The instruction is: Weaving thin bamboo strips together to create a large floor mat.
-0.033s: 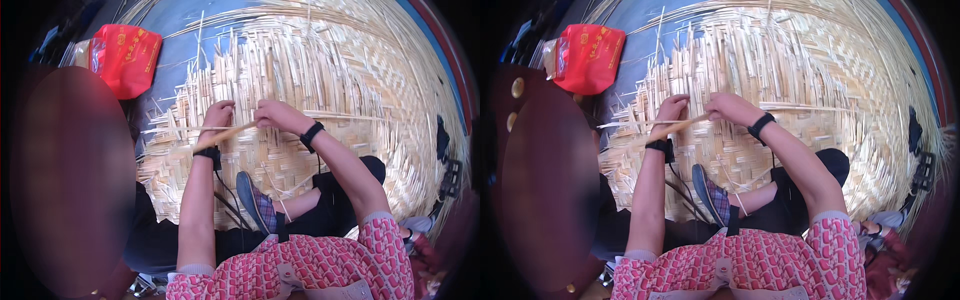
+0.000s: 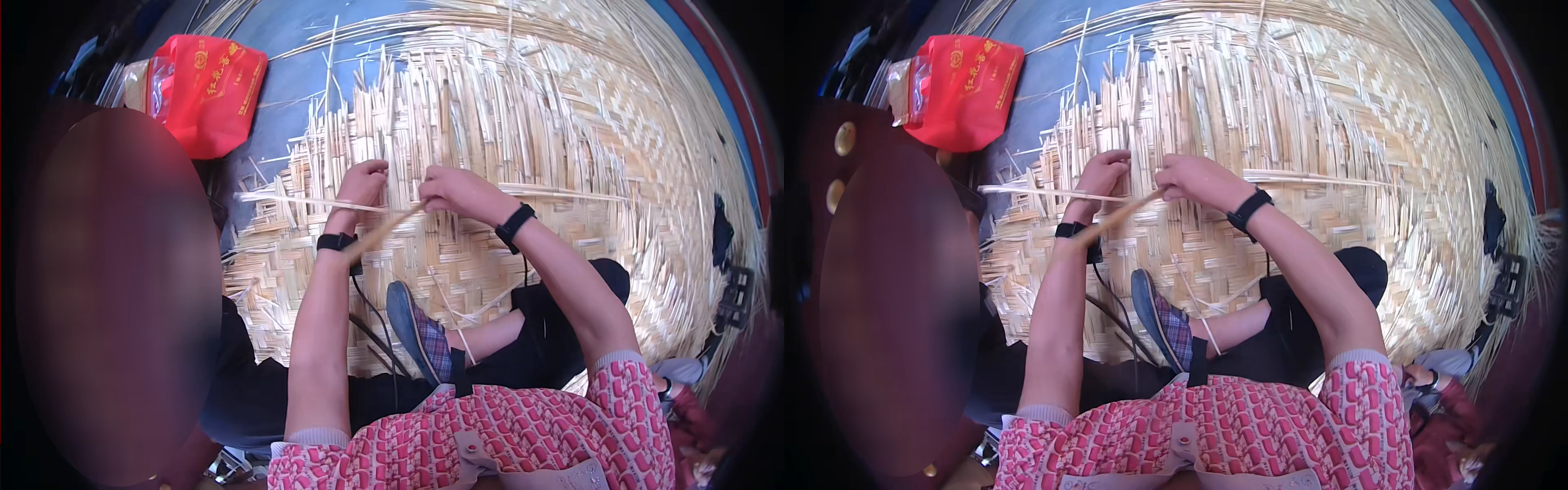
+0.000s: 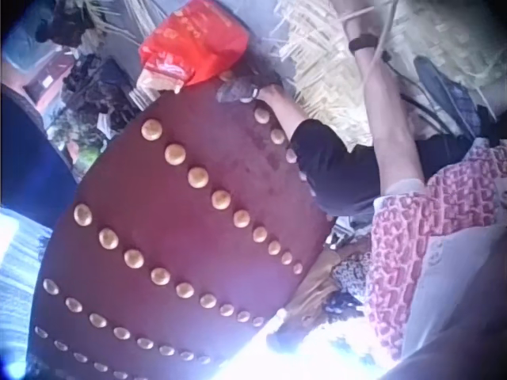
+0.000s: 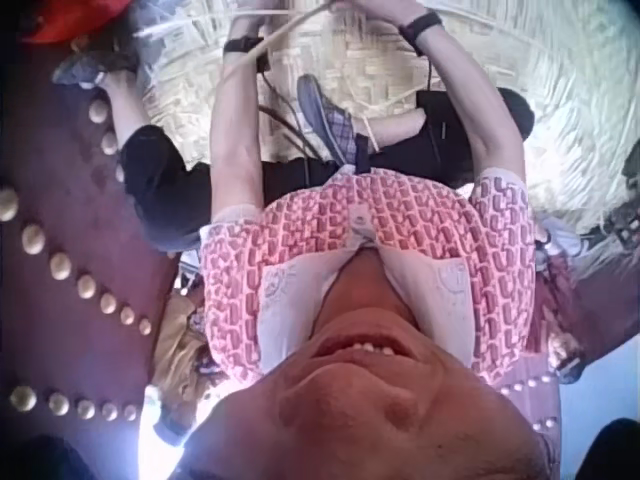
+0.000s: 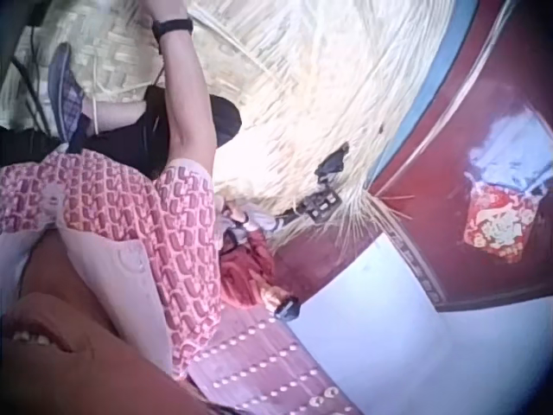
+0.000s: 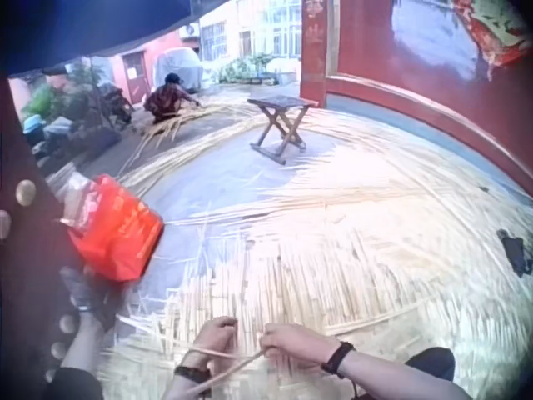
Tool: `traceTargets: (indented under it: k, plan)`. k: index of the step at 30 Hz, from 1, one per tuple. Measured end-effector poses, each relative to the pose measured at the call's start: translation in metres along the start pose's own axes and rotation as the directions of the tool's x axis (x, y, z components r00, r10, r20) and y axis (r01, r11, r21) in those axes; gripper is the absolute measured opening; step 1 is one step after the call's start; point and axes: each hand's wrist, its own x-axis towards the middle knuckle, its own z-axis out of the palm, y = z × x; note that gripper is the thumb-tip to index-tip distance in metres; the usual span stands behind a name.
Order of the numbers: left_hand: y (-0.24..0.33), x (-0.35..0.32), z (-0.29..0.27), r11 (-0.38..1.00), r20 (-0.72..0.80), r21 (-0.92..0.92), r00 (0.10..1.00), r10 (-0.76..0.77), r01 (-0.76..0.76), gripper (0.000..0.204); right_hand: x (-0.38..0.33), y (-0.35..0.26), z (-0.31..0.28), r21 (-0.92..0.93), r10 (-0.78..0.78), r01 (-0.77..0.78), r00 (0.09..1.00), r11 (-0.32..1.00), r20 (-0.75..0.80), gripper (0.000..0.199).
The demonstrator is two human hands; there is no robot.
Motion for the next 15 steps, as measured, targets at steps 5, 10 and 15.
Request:
traceTargets:
  k: [5,10,15]
  plan:
    - [0.032,0.002,0.018,0.947,0.127,-0.292,0.987,-0.100,0.133,0.023,-0.017,0.006,0.018,0.143,0.226,-0.189,0.924,0.971,-0.310,0.008]
    - [0.005,-0.013,0.011,0.902,0.172,-0.426,0.973,0.151,-0.065,0.030,0.006,-0.006,0.033,0.279,0.503,-0.426,0.796,0.860,-0.337,0.009]
    - [0.007,-0.056,0.020,0.549,-0.094,-0.834,0.995,-0.044,-0.054,0.039,0.021,0.021,0.042,-0.102,0.199,-0.230,0.948,0.968,-0.250,0.012]
